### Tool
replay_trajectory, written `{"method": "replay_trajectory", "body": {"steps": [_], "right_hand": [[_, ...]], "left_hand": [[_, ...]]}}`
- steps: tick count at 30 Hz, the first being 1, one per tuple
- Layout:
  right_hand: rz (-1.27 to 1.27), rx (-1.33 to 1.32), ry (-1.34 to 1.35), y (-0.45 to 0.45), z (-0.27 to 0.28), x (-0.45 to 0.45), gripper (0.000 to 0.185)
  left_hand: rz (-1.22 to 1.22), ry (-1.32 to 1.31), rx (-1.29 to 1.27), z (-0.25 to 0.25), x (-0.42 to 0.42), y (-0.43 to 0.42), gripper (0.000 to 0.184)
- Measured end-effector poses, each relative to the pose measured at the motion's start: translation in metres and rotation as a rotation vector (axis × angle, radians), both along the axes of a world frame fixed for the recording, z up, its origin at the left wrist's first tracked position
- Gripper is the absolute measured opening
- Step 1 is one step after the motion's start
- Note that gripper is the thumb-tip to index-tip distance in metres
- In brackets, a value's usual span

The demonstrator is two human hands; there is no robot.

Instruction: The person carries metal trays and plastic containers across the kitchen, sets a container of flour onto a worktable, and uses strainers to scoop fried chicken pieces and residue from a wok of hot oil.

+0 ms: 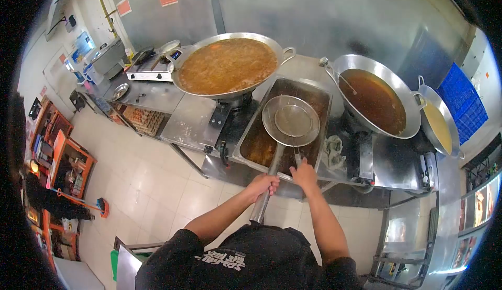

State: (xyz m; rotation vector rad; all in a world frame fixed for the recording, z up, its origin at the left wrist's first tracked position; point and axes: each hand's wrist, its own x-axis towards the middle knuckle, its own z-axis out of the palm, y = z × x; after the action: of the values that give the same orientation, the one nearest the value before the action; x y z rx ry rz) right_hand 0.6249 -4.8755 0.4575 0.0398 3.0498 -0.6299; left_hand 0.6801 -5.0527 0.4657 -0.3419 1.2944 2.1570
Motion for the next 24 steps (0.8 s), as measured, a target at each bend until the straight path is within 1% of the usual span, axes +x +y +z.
{"method": "replay_trajectory", "body": {"steps": [1,3,4,7,8,11,12,15,16,19,20,21,23,24], "right_hand": [[0.025,-0.114,-0.079,0.008,-0.025,-0.013,0.055],[0.076,-0.343,-0.229,0.011,-0.019,-0.026,0.041],[-0.034,-0.612,-0.42,0.016,-0.017,-0.027,0.018],[-0.13,-0.997,-0.49,0.025,0.014,-0.016,0.007],[-0.142,-0.982,-0.456,0.025,0.019,-0.011,0.007],[-0.176,-1.146,-0.323,0.035,0.018,0.005,0.015],[-0.194,-1.18,-0.269,0.039,0.026,0.015,0.023],[-0.101,-0.817,-0.06,0.064,0.02,0.032,0.03],[-0.118,-0.676,0.103,0.072,0.014,0.039,0.034],[-0.157,-0.594,0.306,0.08,0.023,0.062,0.037],[-0.164,-0.552,0.303,0.079,0.029,0.068,0.044],[-0.162,-0.57,0.337,0.075,0.026,0.072,0.044],[-0.156,-0.601,0.405,0.067,0.016,0.079,0.044],[-0.085,-0.522,0.411,0.065,0.007,0.076,0.043]], "left_hand": [[0.02,-0.012,-0.003,0.004,0.005,0.001,0.013],[0.06,-0.029,-0.01,0.017,0.014,0.001,0.01],[0.065,-0.002,-0.038,0.022,0.02,-0.002,0.01],[0.085,0.071,-0.144,0.034,0.031,-0.013,0.012],[0.093,0.079,-0.198,0.043,0.036,-0.015,0.013],[0.125,0.112,-0.3,0.05,0.048,-0.016,0.016],[0.135,0.128,-0.323,0.051,0.05,-0.015,0.017],[0.099,0.183,-0.508,0.049,0.059,-0.017,0.021],[0.085,0.194,-0.569,0.048,0.064,-0.016,0.023],[0.041,0.24,-0.751,0.05,0.078,-0.01,0.028],[0.019,0.253,-0.813,0.057,0.083,-0.006,0.031],[-0.003,0.266,-0.875,0.06,0.087,-0.003,0.034],[0.017,0.448,-1.098,0.043,0.096,0.002,0.037],[0.03,0.545,-1.205,0.043,0.098,0.007,0.039]]}}
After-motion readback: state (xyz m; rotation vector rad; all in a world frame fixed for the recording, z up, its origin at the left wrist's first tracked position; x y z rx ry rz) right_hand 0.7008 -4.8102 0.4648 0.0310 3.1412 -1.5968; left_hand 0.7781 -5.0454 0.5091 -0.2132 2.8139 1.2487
